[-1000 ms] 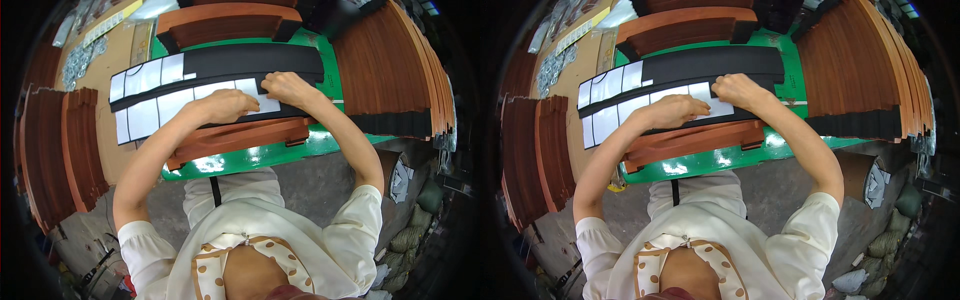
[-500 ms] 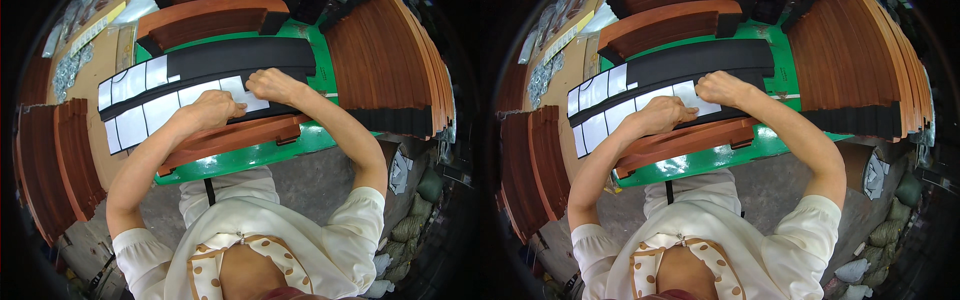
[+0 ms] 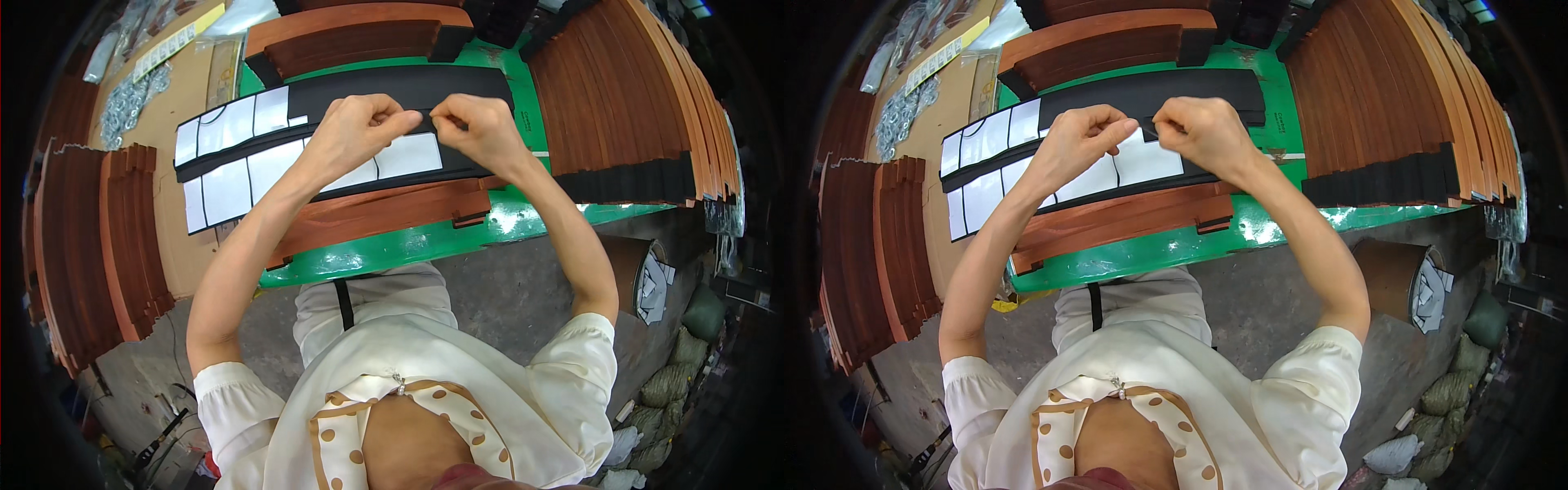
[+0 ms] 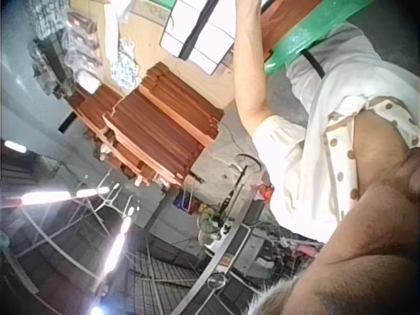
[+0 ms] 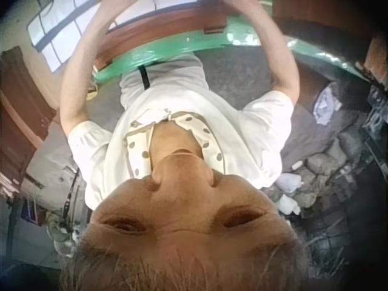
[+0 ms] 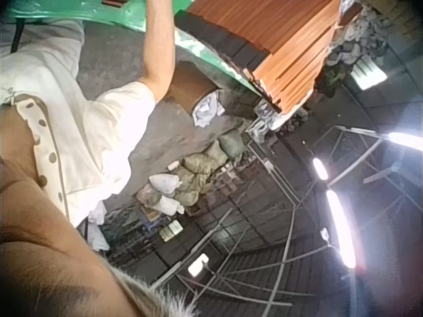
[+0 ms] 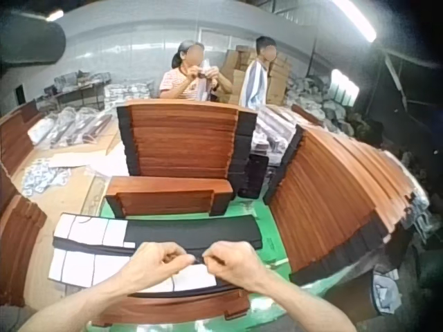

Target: The person takes curved wooden panels, peels black adhesive strips from a backing sheet, attaches them to the edges of the panels by hand, and stacks the finished panels on the work table.

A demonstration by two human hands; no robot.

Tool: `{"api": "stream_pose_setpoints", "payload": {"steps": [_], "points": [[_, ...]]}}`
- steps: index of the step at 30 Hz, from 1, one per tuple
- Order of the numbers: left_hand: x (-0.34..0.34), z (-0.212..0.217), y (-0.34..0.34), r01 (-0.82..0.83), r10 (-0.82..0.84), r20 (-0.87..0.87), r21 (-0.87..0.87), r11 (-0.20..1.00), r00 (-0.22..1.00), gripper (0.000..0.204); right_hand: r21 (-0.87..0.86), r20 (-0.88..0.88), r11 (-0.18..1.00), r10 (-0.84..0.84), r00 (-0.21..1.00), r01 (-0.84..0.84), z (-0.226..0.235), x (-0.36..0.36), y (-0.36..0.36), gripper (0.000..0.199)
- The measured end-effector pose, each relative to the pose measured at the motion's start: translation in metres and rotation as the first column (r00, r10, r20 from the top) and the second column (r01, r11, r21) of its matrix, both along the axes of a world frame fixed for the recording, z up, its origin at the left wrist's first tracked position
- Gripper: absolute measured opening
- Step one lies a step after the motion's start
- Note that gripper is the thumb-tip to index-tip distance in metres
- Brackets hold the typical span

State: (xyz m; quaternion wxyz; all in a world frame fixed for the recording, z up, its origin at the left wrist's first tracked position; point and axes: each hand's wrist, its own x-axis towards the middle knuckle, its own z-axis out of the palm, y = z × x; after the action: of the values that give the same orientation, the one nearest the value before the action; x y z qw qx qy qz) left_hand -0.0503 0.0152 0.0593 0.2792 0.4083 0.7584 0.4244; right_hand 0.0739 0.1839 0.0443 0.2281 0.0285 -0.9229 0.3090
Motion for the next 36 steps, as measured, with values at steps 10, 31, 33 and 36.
{"api": "stream_pose_setpoints", "payload": {"steps": [10, 31, 33, 36], "points": [[0.043, 0.015, -0.014, 0.097, -0.073, -0.144, 0.164, 0.982, 0.987, 0.019, 0.003, -0.030, 1.000, -0.002, 1.000, 0.002, 0.026, 0.057, -0.021, 0.025], [0.109, -0.055, 0.037, 0.093, -0.015, -0.565, 0.111, 0.989, 0.825, 0.023, 0.053, 0.103, 0.986, -0.162, 0.981, 0.157, -0.007, 0.125, 0.025, 0.023], [0.109, -0.055, 0.036, 0.084, 0.000, -0.564, 0.123, 0.989, 0.826, 0.020, 0.081, 0.079, 0.988, -0.134, 0.988, 0.128, -0.009, 0.122, 0.025, 0.023], [0.107, -0.055, 0.038, 0.074, -0.011, -0.470, 0.115, 0.991, 0.882, 0.020, 0.150, 0.043, 0.985, -0.092, 0.995, 0.085, -0.013, 0.116, 0.027, 0.024]]}}
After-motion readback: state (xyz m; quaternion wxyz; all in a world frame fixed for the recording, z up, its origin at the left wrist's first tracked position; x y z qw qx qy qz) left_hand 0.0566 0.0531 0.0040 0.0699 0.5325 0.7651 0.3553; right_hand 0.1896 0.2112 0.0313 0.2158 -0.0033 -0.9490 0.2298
